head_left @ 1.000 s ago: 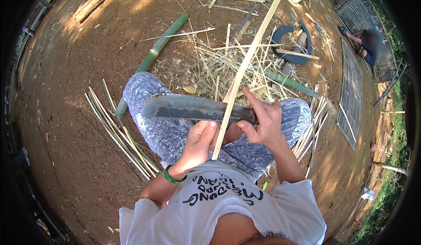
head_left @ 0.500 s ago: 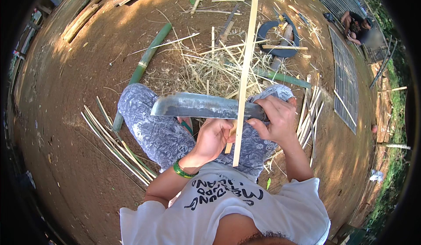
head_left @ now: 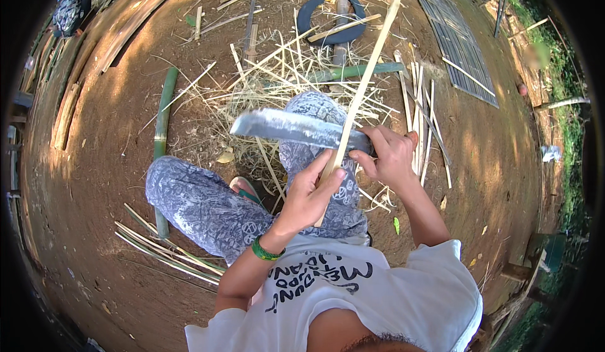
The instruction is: The person sits on the ground and uses a large knife to split long bamboo poles into thin strips. They hold the bamboo with one hand and strike it with the knife to separate the material, occasionally inspecting the blade and the resulting strips.
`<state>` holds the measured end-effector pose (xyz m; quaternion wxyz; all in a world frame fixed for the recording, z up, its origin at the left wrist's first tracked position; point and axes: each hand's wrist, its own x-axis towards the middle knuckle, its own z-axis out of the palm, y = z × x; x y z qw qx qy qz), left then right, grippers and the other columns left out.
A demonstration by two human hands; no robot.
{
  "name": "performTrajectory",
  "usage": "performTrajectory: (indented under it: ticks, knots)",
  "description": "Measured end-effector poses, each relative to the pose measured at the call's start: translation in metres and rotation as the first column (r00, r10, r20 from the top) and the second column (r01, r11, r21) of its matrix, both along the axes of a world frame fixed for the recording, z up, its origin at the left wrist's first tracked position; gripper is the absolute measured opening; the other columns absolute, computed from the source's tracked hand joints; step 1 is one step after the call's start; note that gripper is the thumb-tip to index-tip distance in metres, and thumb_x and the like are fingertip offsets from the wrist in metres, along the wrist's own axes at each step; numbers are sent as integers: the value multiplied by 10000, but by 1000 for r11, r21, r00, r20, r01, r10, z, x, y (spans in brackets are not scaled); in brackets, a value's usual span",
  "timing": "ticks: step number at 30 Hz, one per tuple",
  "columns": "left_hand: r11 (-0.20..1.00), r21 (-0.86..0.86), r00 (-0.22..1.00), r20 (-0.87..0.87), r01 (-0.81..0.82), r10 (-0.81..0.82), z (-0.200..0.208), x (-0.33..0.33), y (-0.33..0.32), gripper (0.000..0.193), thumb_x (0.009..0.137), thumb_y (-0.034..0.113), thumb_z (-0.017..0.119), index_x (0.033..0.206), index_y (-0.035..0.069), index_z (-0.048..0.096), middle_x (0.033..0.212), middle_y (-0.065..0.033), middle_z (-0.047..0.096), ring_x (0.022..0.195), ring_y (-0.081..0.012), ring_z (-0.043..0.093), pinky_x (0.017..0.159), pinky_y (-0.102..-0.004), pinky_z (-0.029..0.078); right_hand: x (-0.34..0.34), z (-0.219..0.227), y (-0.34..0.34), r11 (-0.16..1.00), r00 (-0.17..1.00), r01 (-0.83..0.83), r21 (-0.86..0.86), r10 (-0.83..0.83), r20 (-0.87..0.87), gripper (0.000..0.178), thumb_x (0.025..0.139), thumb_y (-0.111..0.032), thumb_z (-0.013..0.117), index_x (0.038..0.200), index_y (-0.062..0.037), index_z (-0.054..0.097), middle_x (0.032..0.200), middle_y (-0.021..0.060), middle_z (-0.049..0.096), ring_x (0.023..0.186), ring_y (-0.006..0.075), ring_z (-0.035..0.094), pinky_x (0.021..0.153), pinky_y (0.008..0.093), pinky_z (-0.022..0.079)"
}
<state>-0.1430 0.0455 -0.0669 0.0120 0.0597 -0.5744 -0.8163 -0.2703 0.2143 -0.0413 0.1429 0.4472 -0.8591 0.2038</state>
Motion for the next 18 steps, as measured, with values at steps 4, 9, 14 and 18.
performTrajectory:
  ticks: [4,9,14,18]
  knots:
    - [999,-4,998,49,45,-45,-3,4,8,520,1004,150,598,1470,-16,439,798,67,482,705,-14,412,598,-207,367,0,-13,10,998,995,61,5,-61,77,478,843,-499,705,990,-47,653,689,98,644,539,282,630,495,379,425]
    - [983,-182,998,-54,22,-32,-11,6,9,557,917,76,674,1412,-75,466,681,42,410,611,-38,375,528,-226,331,-2,-24,17,999,995,-3,-43,7,95,548,858,-563,669,987,-31,631,682,112,629,554,304,636,506,396,441]
    - [982,-184,996,-91,-42,26,-12,14,20,565,897,63,681,1397,-94,470,650,36,365,585,-40,351,505,-235,300,-10,-29,19,996,996,-71,-61,74,48,619,898,-643,574,967,-30,612,673,120,614,562,317,637,519,410,458]
    - [982,-182,998,-53,-52,43,-20,21,19,591,881,56,695,1405,-94,466,639,38,345,568,-45,337,506,-228,296,-17,-29,19,995,995,-98,-34,98,14,627,910,-655,546,939,-32,612,645,119,589,548,316,625,495,418,449]
